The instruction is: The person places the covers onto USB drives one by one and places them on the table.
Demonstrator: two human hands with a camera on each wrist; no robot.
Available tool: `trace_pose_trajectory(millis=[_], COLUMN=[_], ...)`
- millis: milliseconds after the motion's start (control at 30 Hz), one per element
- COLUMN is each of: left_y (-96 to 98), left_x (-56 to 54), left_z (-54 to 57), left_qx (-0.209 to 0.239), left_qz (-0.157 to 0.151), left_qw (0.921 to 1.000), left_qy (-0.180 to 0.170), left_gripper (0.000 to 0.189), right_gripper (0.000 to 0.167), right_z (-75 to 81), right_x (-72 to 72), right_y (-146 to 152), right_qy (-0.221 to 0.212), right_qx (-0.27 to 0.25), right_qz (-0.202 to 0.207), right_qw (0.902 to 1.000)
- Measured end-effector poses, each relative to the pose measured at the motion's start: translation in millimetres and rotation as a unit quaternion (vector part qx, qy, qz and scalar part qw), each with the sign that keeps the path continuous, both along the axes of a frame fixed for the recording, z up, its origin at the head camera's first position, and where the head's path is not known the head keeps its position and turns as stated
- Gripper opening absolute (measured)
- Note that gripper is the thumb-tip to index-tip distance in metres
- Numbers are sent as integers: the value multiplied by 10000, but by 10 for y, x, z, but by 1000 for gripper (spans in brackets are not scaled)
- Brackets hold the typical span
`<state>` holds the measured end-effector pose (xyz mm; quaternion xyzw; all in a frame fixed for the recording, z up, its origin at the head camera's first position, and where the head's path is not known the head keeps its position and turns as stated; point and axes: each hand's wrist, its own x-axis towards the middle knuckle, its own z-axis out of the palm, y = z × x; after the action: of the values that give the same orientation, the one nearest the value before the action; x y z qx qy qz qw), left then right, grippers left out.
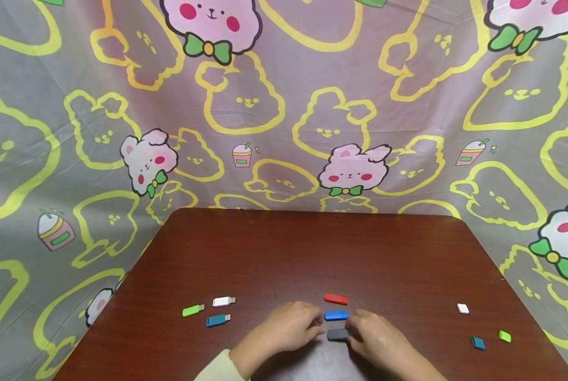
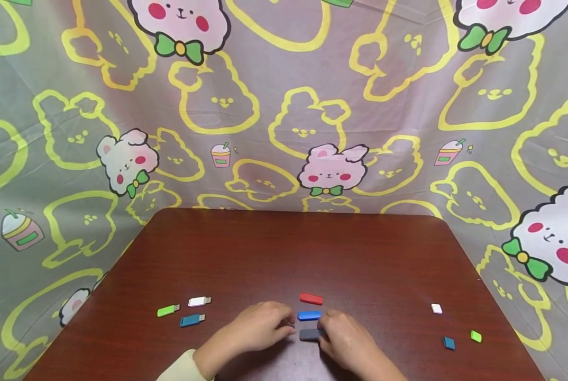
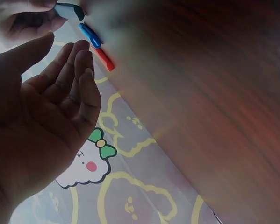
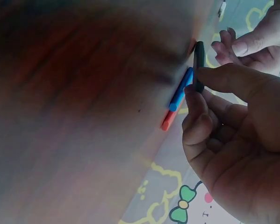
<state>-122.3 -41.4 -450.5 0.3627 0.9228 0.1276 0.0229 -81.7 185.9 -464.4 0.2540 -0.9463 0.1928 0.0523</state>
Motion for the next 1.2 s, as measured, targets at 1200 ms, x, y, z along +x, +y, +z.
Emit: trace_pose_trajectory(millis=[1200], left_y=[-1206], left_x=[-272], left_z=[134], left_qx=[291], left_qz=[1228], left_qw=[9919], left_qy=[133], left_gripper=[35], right_gripper=[38], right_z=[229], right_x=[-20], right_y=[769], right_qy=[-779], right_qx=[435], right_qz=[-1681], right_qw=[9817])
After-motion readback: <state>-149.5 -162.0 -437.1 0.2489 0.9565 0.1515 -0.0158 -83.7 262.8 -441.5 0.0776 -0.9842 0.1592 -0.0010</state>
